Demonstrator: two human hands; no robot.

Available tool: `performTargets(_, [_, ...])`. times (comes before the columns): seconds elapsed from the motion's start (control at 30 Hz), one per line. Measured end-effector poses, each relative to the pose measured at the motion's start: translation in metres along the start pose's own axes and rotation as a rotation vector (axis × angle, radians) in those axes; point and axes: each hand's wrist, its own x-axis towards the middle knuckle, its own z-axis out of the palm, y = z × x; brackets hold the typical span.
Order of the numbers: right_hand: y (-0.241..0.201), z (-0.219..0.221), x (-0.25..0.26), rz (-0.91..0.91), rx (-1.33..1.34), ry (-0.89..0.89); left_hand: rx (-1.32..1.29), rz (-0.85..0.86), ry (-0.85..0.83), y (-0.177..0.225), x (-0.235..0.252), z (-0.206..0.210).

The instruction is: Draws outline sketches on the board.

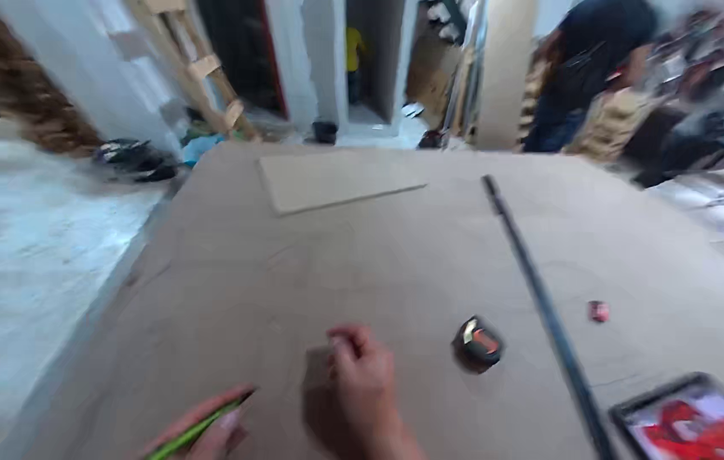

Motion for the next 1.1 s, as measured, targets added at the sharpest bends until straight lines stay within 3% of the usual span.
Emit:
performTargets(0.1, [0.002, 0.006, -0.006, 0.044, -0.072, -0.044, 0.079, -0.102, 0.054, 0.007, -0.004, -0.002])
performTargets(0.23, [0.006, 0.008, -0.004, 0.006, -0.057, -0.042, 0.013, -0.16, -0.193, 0.012, 0.007, -0.02])
performTargets(0.3, [0.004, 0.008, -0.003, 0.0, -0.026, -0.03, -0.005, -0.151, -0.296, 0.012, 0.01, -0.023])
performTargets(0.6, [0.006, 0.013, -0.001, -0.048, 0.006, 0.009, 0.207, 0.015, -0.457, 0.012, 0.001, -0.015])
performTargets(1.1, [0.006, 0.012, 0.001, -0.062, -0.028, 0.011, 0.214, 0.101, -0.482, 0.011, -0.001, -0.011])
